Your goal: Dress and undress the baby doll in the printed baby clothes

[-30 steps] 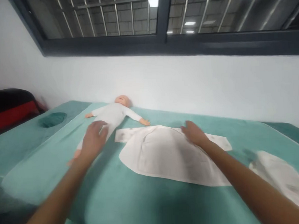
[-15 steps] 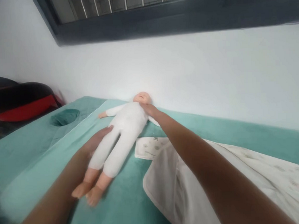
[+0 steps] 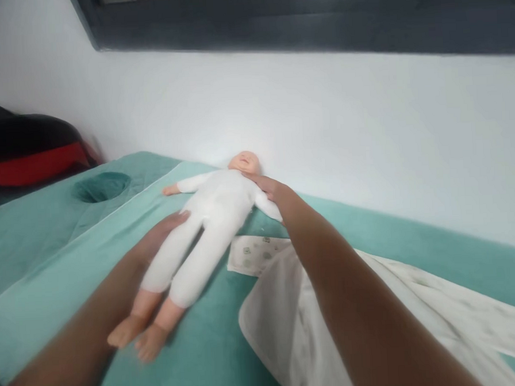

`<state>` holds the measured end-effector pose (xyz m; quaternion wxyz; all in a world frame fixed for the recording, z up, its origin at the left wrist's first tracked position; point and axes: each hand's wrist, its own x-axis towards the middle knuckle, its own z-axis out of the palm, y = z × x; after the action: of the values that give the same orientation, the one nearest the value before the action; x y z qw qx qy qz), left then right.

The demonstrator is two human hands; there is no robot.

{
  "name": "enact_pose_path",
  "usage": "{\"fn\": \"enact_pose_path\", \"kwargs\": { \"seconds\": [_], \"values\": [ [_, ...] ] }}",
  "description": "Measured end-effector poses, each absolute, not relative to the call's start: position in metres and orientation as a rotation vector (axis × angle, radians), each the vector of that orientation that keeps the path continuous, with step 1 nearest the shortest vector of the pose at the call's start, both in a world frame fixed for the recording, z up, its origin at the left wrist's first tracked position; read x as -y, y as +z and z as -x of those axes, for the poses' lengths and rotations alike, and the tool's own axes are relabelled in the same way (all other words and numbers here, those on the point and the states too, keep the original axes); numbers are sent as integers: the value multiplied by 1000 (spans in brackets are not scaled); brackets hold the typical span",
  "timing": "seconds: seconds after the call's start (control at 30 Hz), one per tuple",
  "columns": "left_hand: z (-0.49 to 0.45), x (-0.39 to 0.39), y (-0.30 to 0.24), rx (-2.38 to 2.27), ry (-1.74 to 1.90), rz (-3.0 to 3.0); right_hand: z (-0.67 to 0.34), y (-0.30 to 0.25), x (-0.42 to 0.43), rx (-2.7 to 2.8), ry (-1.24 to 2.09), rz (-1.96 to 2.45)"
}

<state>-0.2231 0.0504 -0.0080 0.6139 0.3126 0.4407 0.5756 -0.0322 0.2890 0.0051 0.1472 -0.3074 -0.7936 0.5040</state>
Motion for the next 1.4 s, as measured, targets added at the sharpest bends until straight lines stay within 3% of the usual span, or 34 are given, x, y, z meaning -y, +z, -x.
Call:
{"fn": "enact_pose_path", "kwargs": {
  "seconds": [0.23, 0.43, 0.57, 0.73, 1.07, 1.17, 1.27, 1.4],
  "values": [
    [162, -16, 36, -870, 1444, -828, -24, 88, -254, 2116, 1780, 764],
    [52, 13, 52, -738, 1438, -752, -139, 147, -211, 2089, 1636, 1138],
    [-22, 36, 37, -718, 1363, -696, -213, 153, -174, 2148, 1425, 1450],
    [-83, 57, 14, -687, 1274, -663, -270, 124, -133, 2136, 1355, 1434],
    [-105, 65, -20, -820, 1157, -680, -311, 52, -123, 2179, 872, 1563],
    [-90, 51, -16, -981, 1096, -835, -314, 61, -131, 2319, 573, 1734],
    [-73, 26, -13, -1191, 1041, -1085, -300, 83, -132, 2404, 8, 1840],
    [-63, -9, -20, -1385, 1027, -1499, -242, 91, -120, 2524, -208, 1404]
  ]
}}
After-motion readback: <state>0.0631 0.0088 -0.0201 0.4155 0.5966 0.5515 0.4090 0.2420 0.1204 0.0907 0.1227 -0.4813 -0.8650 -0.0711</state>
